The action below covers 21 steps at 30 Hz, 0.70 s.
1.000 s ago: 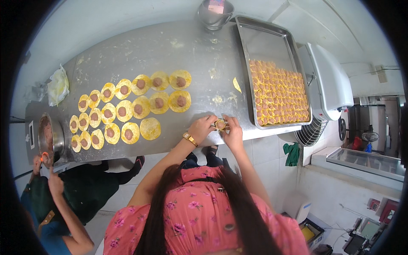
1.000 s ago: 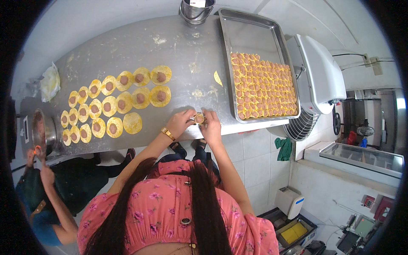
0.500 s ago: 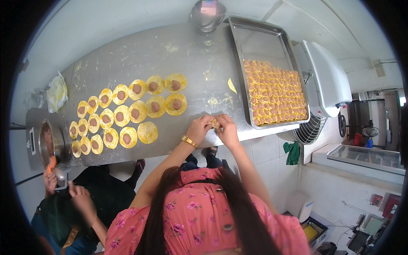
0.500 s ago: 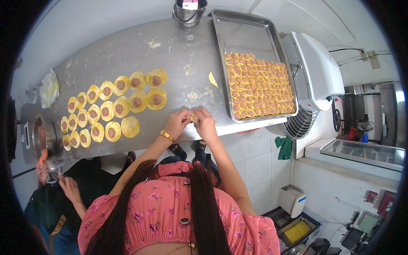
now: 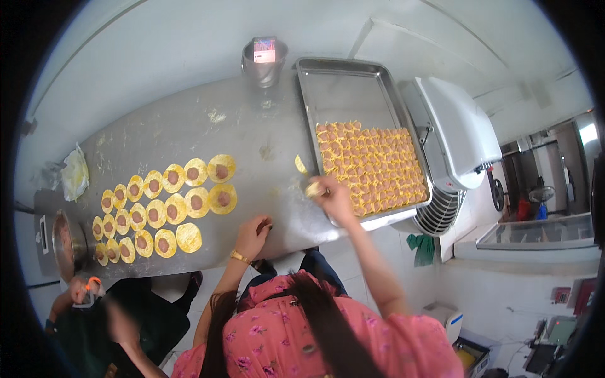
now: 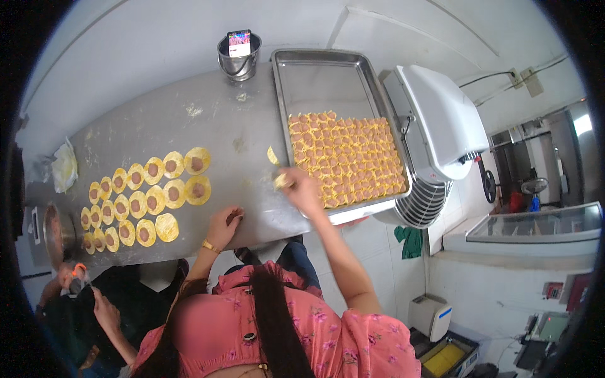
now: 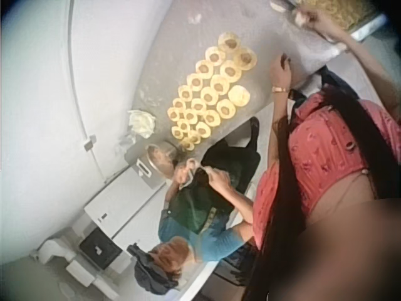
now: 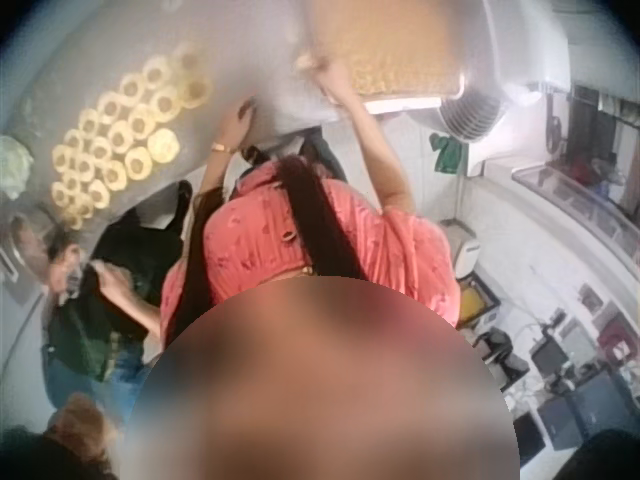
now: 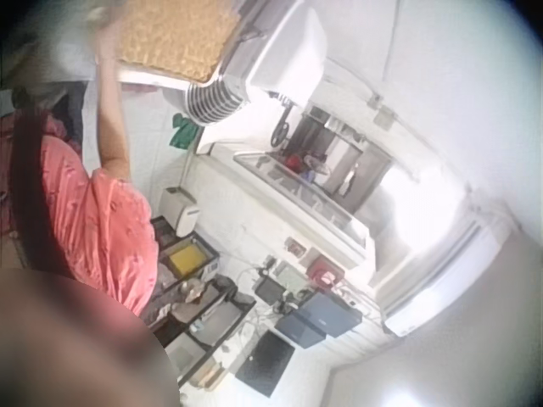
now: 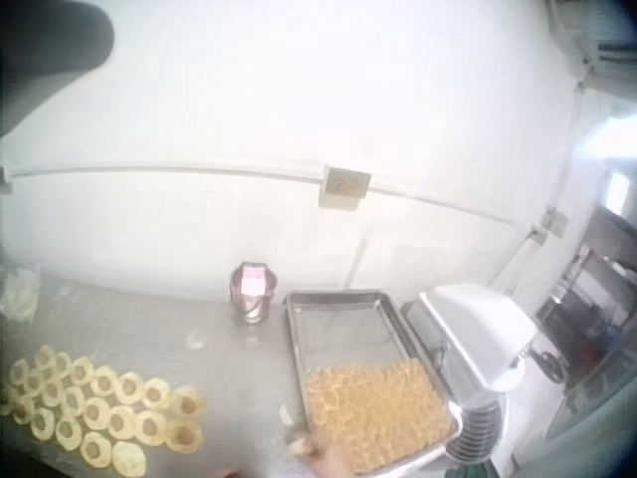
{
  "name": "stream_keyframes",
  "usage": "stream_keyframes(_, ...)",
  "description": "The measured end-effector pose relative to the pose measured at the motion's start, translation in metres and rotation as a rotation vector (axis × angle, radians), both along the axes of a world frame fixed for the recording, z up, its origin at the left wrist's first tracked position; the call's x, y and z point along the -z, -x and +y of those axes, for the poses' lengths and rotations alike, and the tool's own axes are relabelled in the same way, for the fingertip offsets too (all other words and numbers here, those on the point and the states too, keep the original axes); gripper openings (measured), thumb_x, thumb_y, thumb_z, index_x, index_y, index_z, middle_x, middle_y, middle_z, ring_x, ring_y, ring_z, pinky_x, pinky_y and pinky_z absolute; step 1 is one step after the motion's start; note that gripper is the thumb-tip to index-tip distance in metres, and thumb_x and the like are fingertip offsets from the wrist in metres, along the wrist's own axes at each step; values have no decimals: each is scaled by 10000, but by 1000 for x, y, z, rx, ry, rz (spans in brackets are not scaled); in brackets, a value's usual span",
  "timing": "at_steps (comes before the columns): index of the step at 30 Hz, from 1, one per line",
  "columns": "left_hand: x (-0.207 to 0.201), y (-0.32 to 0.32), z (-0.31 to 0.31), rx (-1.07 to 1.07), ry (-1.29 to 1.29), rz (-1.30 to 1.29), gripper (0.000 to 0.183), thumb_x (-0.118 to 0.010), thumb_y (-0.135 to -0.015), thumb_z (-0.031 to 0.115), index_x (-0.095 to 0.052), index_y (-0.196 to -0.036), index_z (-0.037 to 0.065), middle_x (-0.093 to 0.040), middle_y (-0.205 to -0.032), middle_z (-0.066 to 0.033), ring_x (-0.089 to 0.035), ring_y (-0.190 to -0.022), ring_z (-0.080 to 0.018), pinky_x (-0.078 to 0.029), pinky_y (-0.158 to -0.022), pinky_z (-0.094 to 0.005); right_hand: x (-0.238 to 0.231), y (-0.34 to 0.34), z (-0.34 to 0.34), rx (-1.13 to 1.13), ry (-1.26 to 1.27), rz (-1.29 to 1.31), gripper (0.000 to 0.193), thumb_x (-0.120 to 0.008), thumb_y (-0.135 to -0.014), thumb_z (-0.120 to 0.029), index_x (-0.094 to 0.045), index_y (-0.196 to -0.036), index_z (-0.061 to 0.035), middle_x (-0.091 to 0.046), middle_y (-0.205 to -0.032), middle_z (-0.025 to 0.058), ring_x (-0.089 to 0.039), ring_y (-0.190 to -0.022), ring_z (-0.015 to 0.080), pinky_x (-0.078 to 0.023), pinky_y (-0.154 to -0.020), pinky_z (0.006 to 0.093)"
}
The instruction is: The person folds small yellow dough circles around a brown filling and places the finished pastries onto a metal tray. Another person works nearby, also handling dough and filling.
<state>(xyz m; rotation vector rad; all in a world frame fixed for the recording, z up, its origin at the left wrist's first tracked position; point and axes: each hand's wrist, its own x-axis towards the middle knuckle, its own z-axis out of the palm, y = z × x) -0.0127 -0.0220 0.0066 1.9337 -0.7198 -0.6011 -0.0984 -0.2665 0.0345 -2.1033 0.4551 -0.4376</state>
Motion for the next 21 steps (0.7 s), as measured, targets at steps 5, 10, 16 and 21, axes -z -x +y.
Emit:
stream_keyframes(5,-3,23,-35,-148,-18,14,168,-591,-795,26,-610,-961,6,-662,-849,-109,-657,-792,-203,-502,-708,-285,-33,-24,-184,171,68,45,437,-681,-626,27,-618,-1052,-52,-631,-875,106,-617,-806,240,-498,-671,335)
stream_keyframes(10,-11,53,-79,-215,-35,71,189,-586,-803,11,-617,-989,4,-665,-896,-112,-657,-815,-186,-504,-743,-274,-17,-73,-282,-2,367,187,393,-640,-622,25,-623,-1008,-47,-601,-765,111,-605,-701,239,-485,-639,312)
stream_keyframes(16,-12,79,-85,-342,-53,59,196,-568,-811,-13,-612,-1001,-15,-665,-915,-83,-630,-823,-125,-494,-750,-252,26,-105,-317,-364,488,204,339,-615,-602,23,-648,-929,-60,-617,-811,113,-592,-705,284,-482,-657,348)
stream_keyframes(21,-16,87,-85,-401,-84,35,177,-585,-808,-2,-622,-981,-15,-668,-904,-91,-630,-812,-123,-494,-735,-255,17,-100,-308,-491,442,280,423,-550,-608,63,-660,-997,-62,-630,-894,115,-600,-750,269,-489,-676,339)
